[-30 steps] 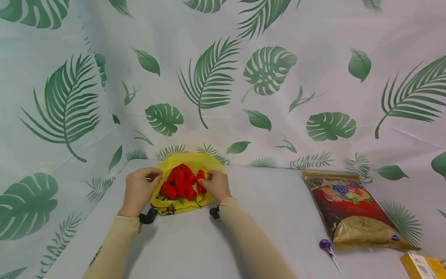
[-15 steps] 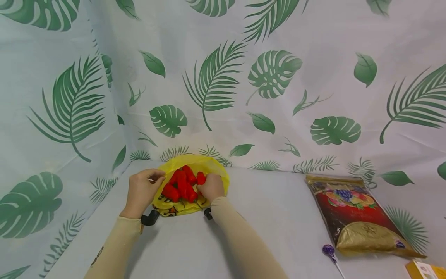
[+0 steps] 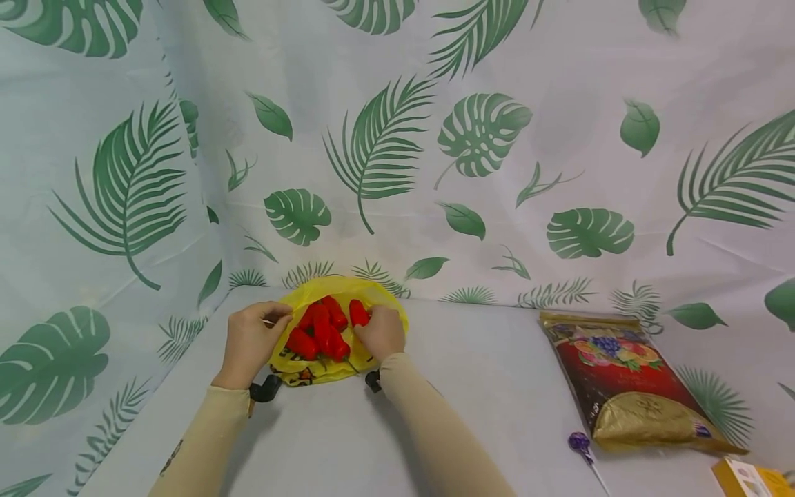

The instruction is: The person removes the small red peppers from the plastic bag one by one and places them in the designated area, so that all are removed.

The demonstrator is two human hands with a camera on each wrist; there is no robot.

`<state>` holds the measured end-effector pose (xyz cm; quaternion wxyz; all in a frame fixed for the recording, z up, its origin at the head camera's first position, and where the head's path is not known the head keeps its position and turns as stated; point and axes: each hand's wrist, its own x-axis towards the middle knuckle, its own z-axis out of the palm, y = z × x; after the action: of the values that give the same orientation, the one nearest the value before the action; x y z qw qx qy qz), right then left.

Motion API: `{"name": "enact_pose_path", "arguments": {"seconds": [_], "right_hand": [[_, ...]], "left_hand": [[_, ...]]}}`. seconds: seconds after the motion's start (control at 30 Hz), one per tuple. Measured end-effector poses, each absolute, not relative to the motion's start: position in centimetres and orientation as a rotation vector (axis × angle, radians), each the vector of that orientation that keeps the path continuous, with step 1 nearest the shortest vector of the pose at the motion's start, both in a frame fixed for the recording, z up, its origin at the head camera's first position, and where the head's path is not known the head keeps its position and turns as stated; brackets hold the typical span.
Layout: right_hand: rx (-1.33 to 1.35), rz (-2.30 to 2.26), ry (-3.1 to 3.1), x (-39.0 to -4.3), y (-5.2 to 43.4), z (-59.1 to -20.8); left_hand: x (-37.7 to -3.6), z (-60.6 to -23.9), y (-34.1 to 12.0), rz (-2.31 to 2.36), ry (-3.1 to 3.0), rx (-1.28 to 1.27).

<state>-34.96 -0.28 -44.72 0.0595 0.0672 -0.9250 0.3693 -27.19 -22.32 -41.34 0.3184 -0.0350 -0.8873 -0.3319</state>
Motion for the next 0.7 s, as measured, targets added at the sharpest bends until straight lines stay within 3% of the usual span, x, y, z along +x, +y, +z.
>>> {"name": "enact_pose_path", "arguments": {"seconds": [0.7], "right_hand": [[0.159,1.253,-2.708,-30.5,6.6,-43.8]], "left_hand": [[-26.8,-41.3,-21.2,-0.957,-2.349,-0.092]]}}
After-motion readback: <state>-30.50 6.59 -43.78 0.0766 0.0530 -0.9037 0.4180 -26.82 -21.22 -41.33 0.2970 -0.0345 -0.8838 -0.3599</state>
